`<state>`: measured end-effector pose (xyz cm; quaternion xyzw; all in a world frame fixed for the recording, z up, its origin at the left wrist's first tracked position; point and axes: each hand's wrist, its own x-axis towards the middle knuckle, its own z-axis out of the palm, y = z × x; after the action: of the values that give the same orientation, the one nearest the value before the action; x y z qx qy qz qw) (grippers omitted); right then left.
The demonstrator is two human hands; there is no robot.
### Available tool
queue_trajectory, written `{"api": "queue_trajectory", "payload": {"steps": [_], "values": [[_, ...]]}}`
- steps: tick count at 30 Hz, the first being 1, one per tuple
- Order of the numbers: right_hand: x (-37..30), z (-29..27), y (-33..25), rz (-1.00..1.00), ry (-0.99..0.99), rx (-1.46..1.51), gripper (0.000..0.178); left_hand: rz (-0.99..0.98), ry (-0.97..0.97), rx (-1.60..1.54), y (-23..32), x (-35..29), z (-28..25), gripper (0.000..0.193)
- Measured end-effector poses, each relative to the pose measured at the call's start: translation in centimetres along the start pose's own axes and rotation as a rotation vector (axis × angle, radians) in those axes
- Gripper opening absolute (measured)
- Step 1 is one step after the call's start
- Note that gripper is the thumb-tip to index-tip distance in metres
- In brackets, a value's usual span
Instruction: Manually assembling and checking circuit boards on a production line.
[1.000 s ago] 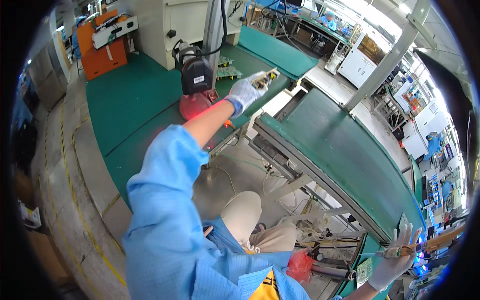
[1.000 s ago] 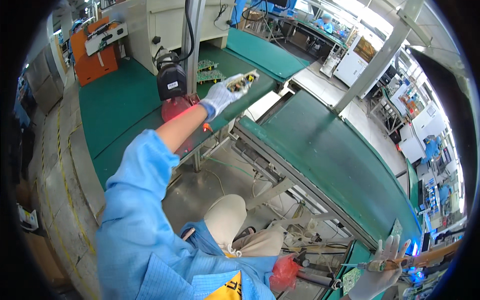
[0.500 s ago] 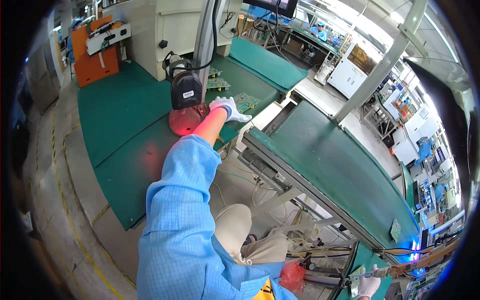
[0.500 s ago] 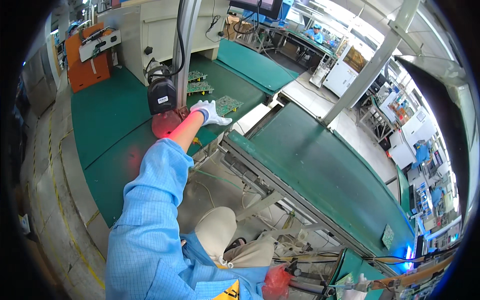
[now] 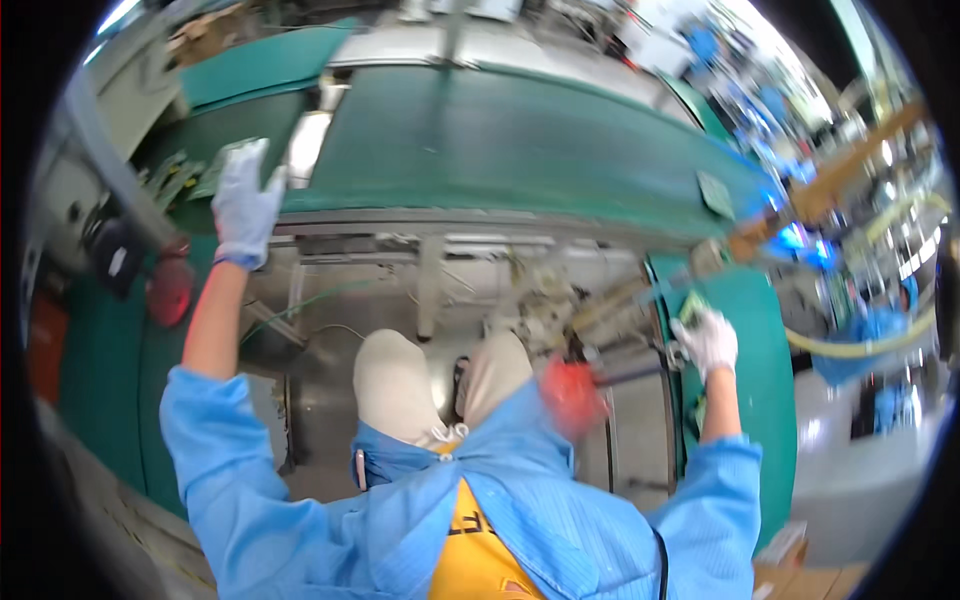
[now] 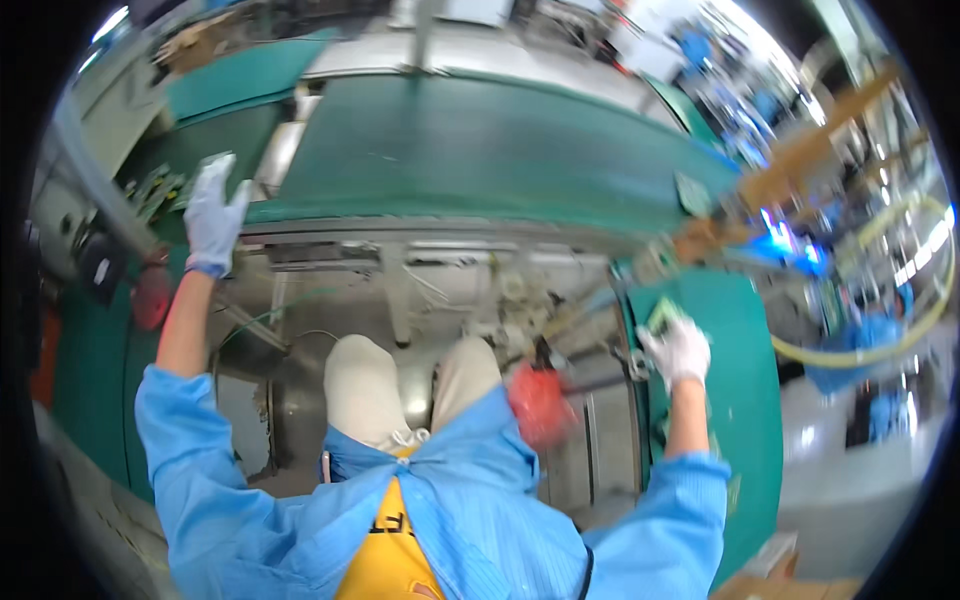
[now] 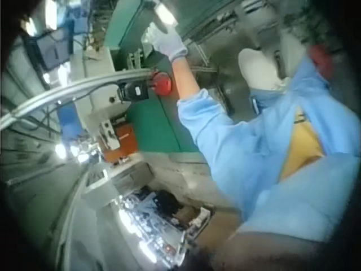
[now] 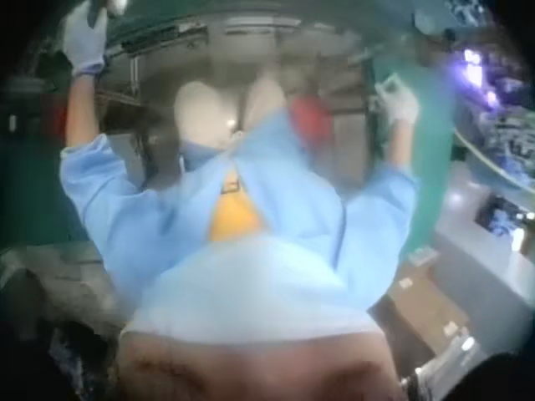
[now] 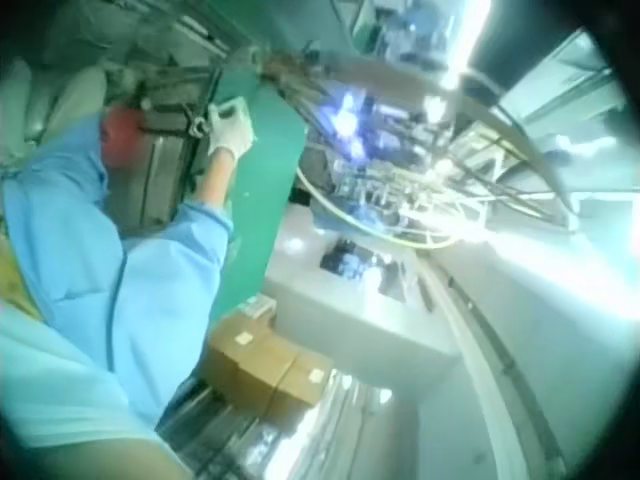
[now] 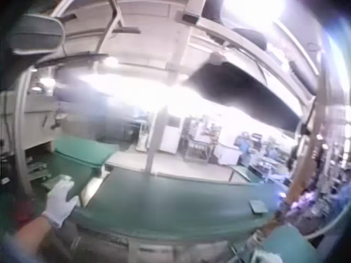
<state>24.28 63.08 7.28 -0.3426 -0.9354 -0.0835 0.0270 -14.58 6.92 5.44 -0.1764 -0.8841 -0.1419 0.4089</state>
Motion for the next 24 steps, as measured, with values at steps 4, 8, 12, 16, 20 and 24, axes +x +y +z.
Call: {"api": "queue_trajectory", "payload": {"steps": [4, 8, 12, 16, 20, 24], "values": [[0.7, -1.3, -1.9, 0.039, 0.011, -0.077, 0.069, 0.196, 0.001, -0.291, 6.7, -1.1, -0.5, 0.034], [1.8, 0.8, 0.0, 0.074, -0.047, -0.023, 0.064, 0.406, -0.113, -0.485, 14.6, -2.4, -1.9, 0.032], [1.8, -0.7, 0.4, 0.09, -0.135, 0.117, 0.063, 0.588, -0.189, -0.52, 18.0, -4.7, -2.9, 0.034], [2.7, -0.6, 1.1, 0.322, -0.082, 0.08, 0.074, 0.599, -0.26, -0.609, 20.7, -6.6, -2.0, 0.032], [4.2, -0.3, 0.1, 0.382, -0.304, -0.026, 0.058, 0.58, -0.348, -0.733, 24.6, -7.8, -0.8, 0.031], [5.7, -0.8, 2.2, 0.301, -0.308, -0.095, 0.036, 0.741, -0.333, -0.706, 26.7, -8.6, -1.2, 0.028]]}}
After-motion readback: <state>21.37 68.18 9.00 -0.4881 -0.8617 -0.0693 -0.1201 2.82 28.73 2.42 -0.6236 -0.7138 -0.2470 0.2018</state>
